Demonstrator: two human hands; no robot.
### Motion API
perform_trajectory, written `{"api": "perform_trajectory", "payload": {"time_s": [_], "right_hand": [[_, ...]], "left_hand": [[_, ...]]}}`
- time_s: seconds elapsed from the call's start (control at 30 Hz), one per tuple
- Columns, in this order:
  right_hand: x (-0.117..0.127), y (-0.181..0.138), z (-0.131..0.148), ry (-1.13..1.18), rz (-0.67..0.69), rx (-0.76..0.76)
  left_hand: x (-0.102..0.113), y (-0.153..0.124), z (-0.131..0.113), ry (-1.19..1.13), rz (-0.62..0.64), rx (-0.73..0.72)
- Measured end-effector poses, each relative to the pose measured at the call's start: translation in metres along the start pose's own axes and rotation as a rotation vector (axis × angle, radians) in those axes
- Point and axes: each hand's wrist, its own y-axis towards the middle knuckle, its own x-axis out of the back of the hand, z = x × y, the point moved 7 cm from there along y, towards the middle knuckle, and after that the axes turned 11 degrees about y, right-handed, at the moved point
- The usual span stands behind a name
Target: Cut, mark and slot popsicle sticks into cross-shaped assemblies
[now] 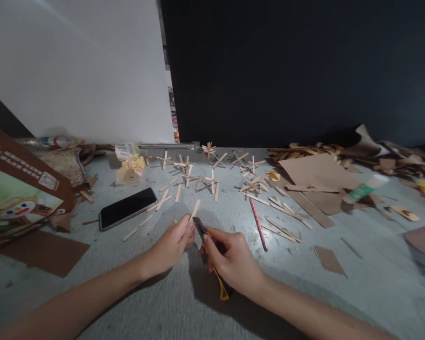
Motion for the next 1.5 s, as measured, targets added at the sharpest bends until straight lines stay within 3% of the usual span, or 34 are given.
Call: {"api": "perform_trajectory", "payload": {"time_s": [0.17,0.43,0.63,0.73,0.83,0.93,1.1,1.5], "right_hand": [[0.0,0.0,-0.003,0.062,-0.026,-0.029],[-0.006,0.005,-0.008,0.44,0.032,-0.23],[-0.001,0.004,-0.013,0.496,-0.018,-0.221],[0.012,0.004,-0.003,0.284,-0.098,-0.05],[0.023,0.002,0.02,-0.205,-0.148,0.294],[0.018,-0.002,0.028,-0.688,-0.091,0.588],[0.018,0.005,0.005,-1.063,-0.055,0.521],[0.018,0.005,0.002,-1.079,-0.037,0.506]], "left_hand": [[0.0,0.0,-0.002,-0.027,0.002,0.017],[0.005,0.0,0.001,0.012,-0.016,0.01],[0.007,0.001,0.004,-0.045,-0.076,0.059],[0.009,0.002,0.012,-0.199,-0.142,0.148],[0.011,0.003,0.016,-0.283,-0.171,0.189],[0.014,0.003,0.013,-0.289,-0.166,0.185],[0.023,0.003,0.006,-0.195,-0.214,0.15],[0.025,0.001,0.0,0.067,-0.178,0.118]]}}
